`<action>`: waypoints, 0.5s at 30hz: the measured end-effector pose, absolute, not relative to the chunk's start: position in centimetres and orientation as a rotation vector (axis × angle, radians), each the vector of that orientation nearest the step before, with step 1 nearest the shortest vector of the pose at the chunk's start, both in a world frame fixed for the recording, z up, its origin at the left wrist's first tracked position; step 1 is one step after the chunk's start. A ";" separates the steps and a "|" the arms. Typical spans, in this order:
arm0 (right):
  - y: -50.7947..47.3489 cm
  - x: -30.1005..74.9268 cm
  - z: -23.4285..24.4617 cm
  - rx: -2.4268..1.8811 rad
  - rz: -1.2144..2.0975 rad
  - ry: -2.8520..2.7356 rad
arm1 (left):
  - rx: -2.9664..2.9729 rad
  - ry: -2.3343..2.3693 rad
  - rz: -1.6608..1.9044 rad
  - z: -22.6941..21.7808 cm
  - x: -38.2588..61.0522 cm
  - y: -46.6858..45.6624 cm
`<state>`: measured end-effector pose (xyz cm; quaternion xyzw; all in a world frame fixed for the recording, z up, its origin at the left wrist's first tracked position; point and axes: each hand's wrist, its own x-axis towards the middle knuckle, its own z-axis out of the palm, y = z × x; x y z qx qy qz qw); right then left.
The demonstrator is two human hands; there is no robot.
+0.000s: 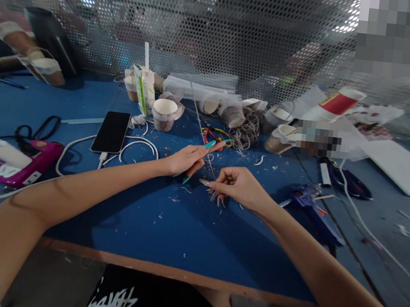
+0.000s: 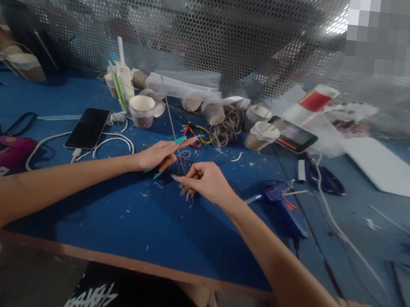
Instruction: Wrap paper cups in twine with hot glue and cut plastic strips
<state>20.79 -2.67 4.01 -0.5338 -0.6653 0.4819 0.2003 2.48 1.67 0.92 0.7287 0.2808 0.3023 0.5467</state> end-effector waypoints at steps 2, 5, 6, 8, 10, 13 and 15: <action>-2.7 20.7 3.9 -1.477 1.357 -1.860 | 1.730 0.662 0.719 0.9 2.5 1.7; -2.8 20.6 4.1 -1.430 1.402 -1.857 | 1.724 0.657 0.729 0.8 2.4 1.8; -2.8 20.6 4.2 -1.421 1.436 -1.855 | 1.720 0.654 0.731 0.8 2.4 1.8; -2.8 20.7 4.6 -1.419 1.513 -1.855 | 1.717 0.653 0.733 0.9 2.3 1.8; -2.8 20.8 4.9 -1.424 1.554 -1.862 | 1.721 0.658 0.729 1.0 2.3 1.8; -2.8 21.1 5.2 -1.440 1.538 -1.876 | 1.718 0.663 0.726 1.0 2.3 1.7; -2.8 21.1 5.2 -1.454 1.531 -1.871 | 1.709 0.661 0.723 1.0 2.4 1.7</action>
